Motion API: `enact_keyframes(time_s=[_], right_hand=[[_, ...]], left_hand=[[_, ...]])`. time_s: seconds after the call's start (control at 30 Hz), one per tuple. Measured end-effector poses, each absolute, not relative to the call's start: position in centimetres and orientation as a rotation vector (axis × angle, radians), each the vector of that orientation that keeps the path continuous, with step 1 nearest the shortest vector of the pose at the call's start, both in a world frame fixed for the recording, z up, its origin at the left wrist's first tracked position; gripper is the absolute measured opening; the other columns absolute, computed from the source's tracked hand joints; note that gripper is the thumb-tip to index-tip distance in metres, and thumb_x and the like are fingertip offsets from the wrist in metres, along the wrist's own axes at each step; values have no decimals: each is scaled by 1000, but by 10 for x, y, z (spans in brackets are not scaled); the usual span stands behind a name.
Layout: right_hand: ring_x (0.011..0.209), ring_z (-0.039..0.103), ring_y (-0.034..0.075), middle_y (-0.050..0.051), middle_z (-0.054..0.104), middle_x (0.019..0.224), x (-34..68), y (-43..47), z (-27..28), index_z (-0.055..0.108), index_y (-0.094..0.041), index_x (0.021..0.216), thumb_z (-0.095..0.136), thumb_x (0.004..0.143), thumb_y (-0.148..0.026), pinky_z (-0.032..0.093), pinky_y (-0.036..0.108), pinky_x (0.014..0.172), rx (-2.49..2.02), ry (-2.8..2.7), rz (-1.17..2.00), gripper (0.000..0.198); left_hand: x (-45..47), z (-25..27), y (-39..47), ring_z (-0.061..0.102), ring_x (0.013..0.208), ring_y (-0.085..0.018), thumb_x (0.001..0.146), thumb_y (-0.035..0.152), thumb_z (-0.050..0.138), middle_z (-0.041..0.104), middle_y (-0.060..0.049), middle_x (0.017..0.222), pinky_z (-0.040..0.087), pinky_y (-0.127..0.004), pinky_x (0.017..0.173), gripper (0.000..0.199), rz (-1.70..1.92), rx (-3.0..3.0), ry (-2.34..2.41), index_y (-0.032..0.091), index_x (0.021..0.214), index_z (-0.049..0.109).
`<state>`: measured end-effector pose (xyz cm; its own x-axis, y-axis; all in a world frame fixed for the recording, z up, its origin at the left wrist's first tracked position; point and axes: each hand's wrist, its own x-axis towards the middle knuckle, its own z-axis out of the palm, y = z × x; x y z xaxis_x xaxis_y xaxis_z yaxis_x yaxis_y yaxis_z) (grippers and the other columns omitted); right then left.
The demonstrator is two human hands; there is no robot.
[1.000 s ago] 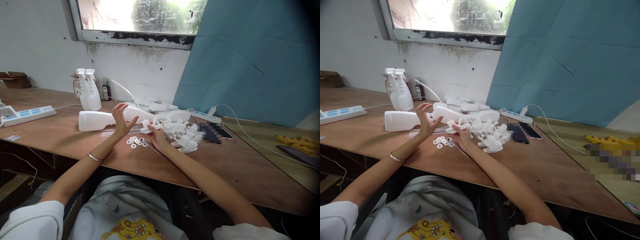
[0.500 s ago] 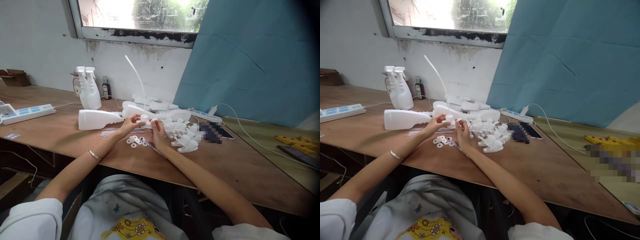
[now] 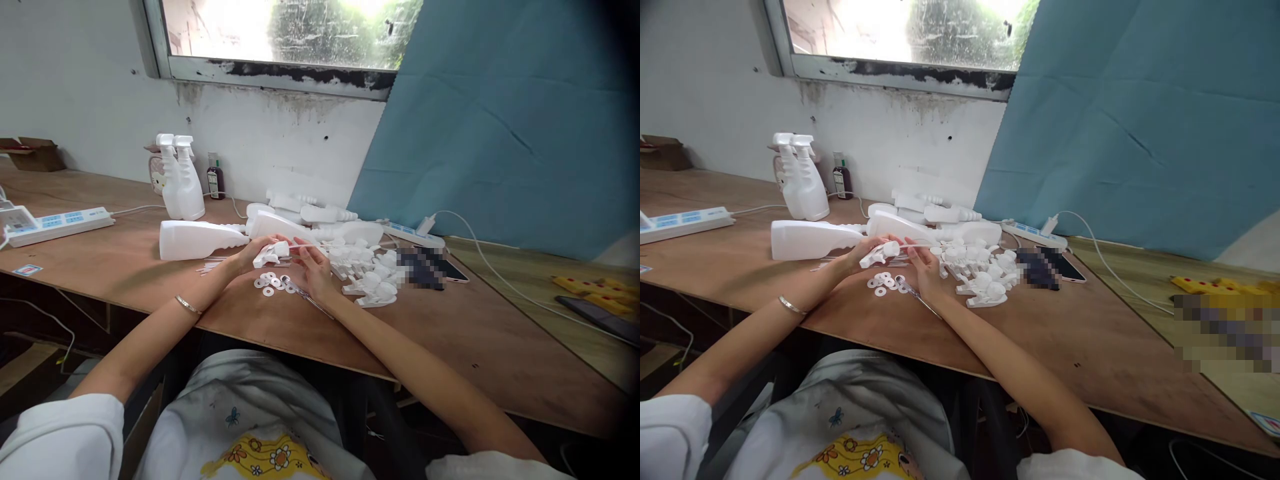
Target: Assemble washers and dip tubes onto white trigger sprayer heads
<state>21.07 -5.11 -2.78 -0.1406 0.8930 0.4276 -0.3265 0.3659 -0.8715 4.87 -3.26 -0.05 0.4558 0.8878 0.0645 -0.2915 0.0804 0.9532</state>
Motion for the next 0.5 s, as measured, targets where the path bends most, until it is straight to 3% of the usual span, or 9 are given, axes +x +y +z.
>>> enact_keyframes(time_s=[0.27,0.4,0.5], right_hand=[[95,59,20,2,68,94,211,-61,-22,70,-24,81,64,72,-32,44,35,88,-605,-1424,912,14],[88,61,19,2,69,91,211,-58,-27,69,-22,84,64,72,-33,47,33,81,-671,-1390,933,17],[76,62,17,1,69,83,212,-55,-31,66,-21,75,65,71,-35,48,31,72,-677,-1401,930,15]], left_hand=[[57,-5,-38,47,45,-9,74,33,54,52,0,57,37,-20,40,21,819,1176,784,12,78,54],[61,-4,-43,49,45,-10,75,43,55,53,-1,57,38,-21,41,32,757,1197,785,12,83,55],[62,-4,-46,47,44,-9,73,52,54,54,-1,61,34,-19,38,44,666,1223,733,13,91,56]])
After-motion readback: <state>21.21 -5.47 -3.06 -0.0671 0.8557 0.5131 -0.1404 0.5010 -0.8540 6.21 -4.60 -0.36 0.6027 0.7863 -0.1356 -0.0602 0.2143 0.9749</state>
